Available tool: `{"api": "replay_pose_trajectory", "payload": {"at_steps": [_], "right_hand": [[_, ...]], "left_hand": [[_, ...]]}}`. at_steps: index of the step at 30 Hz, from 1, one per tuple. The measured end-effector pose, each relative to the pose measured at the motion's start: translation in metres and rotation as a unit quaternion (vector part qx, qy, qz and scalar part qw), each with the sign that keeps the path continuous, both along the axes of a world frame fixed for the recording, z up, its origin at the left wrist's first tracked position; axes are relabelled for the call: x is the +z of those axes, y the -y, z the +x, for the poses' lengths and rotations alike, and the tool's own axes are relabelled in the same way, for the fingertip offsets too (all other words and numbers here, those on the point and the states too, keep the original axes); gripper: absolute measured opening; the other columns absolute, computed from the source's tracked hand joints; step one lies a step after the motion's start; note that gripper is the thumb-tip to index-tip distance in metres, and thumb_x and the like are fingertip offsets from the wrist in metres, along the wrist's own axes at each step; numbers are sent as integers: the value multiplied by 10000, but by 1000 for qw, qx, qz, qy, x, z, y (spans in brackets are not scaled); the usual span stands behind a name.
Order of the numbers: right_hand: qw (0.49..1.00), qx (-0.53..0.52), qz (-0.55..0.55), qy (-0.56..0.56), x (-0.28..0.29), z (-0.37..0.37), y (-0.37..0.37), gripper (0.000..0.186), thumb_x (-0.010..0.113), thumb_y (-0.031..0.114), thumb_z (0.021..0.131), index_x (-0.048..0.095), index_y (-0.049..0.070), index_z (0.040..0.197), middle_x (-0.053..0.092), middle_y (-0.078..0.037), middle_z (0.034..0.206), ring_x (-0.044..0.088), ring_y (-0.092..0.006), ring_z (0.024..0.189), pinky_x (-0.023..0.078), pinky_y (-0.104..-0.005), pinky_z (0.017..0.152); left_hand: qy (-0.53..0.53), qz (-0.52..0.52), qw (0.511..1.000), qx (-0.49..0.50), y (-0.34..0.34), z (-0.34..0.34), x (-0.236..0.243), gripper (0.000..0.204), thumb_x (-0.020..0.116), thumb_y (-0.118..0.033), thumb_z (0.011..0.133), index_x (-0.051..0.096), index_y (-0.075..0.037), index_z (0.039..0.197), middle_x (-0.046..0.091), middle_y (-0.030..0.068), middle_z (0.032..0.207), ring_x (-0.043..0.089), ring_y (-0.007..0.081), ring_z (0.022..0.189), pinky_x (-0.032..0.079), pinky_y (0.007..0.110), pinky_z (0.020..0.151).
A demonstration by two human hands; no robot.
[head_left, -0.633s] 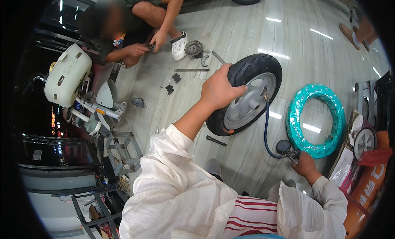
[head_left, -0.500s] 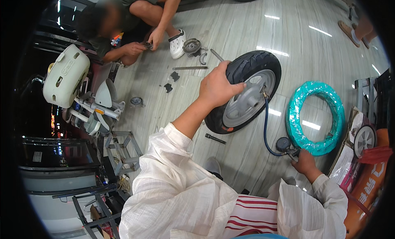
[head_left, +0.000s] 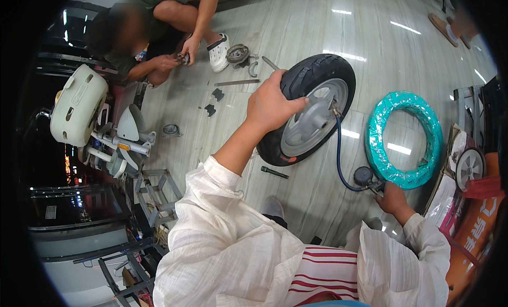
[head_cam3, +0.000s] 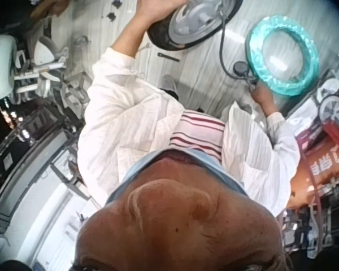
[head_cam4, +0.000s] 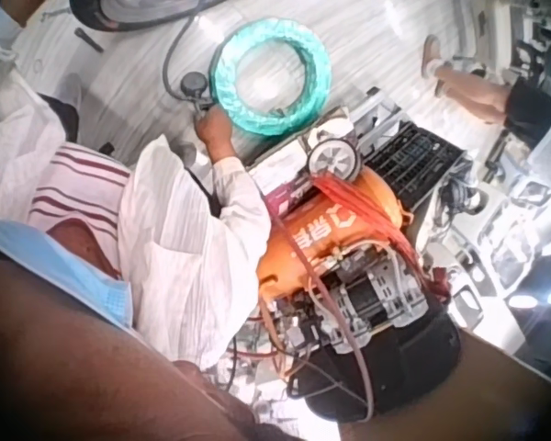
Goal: The person inflates a scooter wheel using a hand pump and then assembles a brake assembly by inserting brake shoes into a drum and tightening with a wrench. The person handles the wheel, pump, brake drum, brake shoes, and wrench throughout the task.
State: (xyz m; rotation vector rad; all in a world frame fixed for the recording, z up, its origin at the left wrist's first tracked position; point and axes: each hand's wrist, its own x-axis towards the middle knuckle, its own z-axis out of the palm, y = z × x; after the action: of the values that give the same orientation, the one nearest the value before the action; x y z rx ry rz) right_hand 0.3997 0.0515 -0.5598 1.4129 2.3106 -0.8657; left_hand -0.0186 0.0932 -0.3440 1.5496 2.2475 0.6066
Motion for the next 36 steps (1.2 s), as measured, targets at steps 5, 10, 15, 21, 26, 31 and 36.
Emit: {"api": "replay_pose_trajectory", "payload": {"at_steps": [5,10,15,21,26,31,36], "right_hand": [[1000,2,-6,4,1,0,-1,501,762,321,738,535,-50,986,601,-277,985,597,-432,943,488,-479,814],[999,1,-32,29,11,-7,-4,507,740,332,759,547,-62,1013,605,-275,1037,604,-416,978,497,-462,847],[999,-5,-37,33,15,-8,-5,519,743,334,759,550,-68,1025,603,-273,1053,601,-410,1003,495,-456,866],[999,-7,-35,37,16,-10,-4,518,746,333,756,553,-69,1020,603,-272,1053,600,-408,1007,495,-456,862],[999,-8,-40,30,17,-9,-4,507,748,325,748,555,-68,1004,609,-267,1015,604,-409,980,497,-459,841],[999,-14,-29,20,15,-8,-3,500,752,320,738,553,-67,984,612,-267,978,606,-413,952,497,-465,826],[1000,-6,-17,0,6,-2,-1,490,753,317,732,548,-62,965,611,-270,959,604,-417,938,496,-471,818]], "left_hand": [[3,4,1000,-6,-1,2,2,768,796,-388,662,521,-8,1270,670,185,1068,659,290,984,489,346,880],[-3,12,1000,-10,0,-1,0,780,796,-388,660,517,13,1268,667,199,1066,659,296,986,491,350,879],[-6,8,1000,-7,-2,1,1,792,798,-391,653,516,20,1269,667,200,1070,659,297,986,491,353,877],[2,8,1000,-4,-1,-1,-1,793,796,-392,649,518,18,1268,667,196,1073,657,299,991,486,353,885],[4,0,1000,0,1,2,3,777,790,-386,649,524,5,1265,668,194,1071,655,308,991,481,356,892],[5,-9,1000,4,-1,1,5,775,787,-392,651,523,-8,1271,669,188,1074,653,314,1000,482,363,889],[-16,-14,1000,8,0,2,4,807,783,-419,655,503,-17,1296,663,196,1100,646,325,1028,485,370,897]]}}
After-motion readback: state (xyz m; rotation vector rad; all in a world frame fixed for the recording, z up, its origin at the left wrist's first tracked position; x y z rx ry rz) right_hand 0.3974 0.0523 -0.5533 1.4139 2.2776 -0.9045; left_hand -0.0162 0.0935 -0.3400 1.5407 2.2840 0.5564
